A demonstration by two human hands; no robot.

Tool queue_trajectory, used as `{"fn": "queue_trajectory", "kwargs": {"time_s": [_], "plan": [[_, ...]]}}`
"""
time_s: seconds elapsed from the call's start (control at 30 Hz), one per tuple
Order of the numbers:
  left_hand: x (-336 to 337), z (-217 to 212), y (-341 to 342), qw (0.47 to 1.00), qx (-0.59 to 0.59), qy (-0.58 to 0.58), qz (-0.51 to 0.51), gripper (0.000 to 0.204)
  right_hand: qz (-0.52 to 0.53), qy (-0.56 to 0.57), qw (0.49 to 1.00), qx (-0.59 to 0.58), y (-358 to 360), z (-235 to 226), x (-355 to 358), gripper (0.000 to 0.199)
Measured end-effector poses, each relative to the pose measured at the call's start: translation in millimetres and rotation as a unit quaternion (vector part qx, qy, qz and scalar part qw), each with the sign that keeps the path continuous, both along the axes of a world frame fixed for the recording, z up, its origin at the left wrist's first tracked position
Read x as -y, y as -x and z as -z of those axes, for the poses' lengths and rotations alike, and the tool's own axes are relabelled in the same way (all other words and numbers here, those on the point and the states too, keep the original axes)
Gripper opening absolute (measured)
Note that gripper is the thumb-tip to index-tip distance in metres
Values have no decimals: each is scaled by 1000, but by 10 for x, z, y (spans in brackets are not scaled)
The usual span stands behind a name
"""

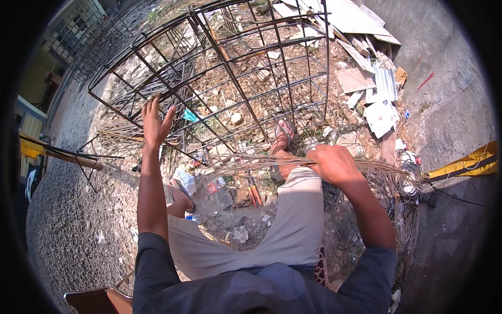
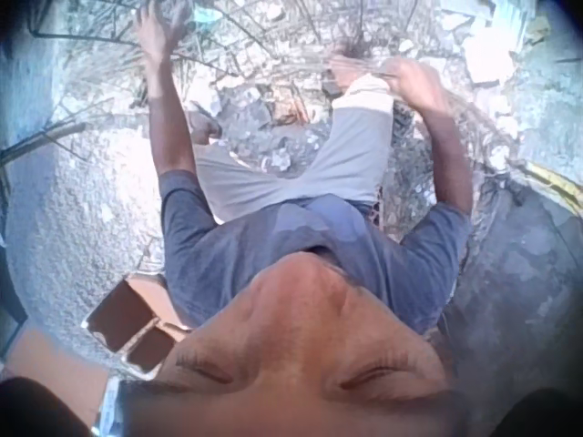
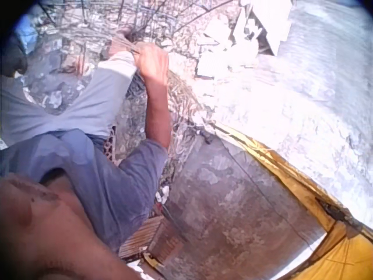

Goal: The person handles a pink plastic crate and then works on a metal frame structure, using pliers to bend and secure metal rods. The person repeatedly adjusts and ties the frame components together.

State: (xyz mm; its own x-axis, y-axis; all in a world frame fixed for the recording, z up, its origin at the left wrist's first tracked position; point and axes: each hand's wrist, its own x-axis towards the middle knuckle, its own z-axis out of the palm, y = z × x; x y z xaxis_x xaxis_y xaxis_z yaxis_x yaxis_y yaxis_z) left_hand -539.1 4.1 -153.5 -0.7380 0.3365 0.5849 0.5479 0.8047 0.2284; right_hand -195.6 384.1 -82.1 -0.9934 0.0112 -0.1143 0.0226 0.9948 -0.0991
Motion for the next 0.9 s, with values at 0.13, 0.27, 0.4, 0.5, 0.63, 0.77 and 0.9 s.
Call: {"fn": "queue_trajectory", "kwargs": {"time_s": [0.13, 0.27, 0.4, 0.5, 0.63, 0.77, 0.9], "plan": [[-16, -167, 136, 999, 40, 10, 6, 73, -67, 45, 995, -52, 574, 419, 390, 13], [34, -137, 380, 997, 46, 54, 9, 74, -126, 67, 983, -112, 1178, 1301, 494, 11], [-46, -78, 581, 997, 44, 64, -13, 80, -77, 75, 992, -68, 1427, 1706, 660, 14], [-101, -122, 831, 994, 97, 55, -14, 84, -39, 104, 993, -34, 1314, 1729, 590, 16], [-96, -147, 1214, 992, 108, 63, 0, 84, -5, 99, 993, -66, 1082, 1385, 257, 17], [-109, -190, 1531, 989, 133, 64, 15, 79, 111, 92, 981, -127, 448, 1098, -284, 22], [-71, -138, 1711, 987, 157, 22, 25, 86, 179, 121, 957, -194, -449, 853, -857, 40]]}}
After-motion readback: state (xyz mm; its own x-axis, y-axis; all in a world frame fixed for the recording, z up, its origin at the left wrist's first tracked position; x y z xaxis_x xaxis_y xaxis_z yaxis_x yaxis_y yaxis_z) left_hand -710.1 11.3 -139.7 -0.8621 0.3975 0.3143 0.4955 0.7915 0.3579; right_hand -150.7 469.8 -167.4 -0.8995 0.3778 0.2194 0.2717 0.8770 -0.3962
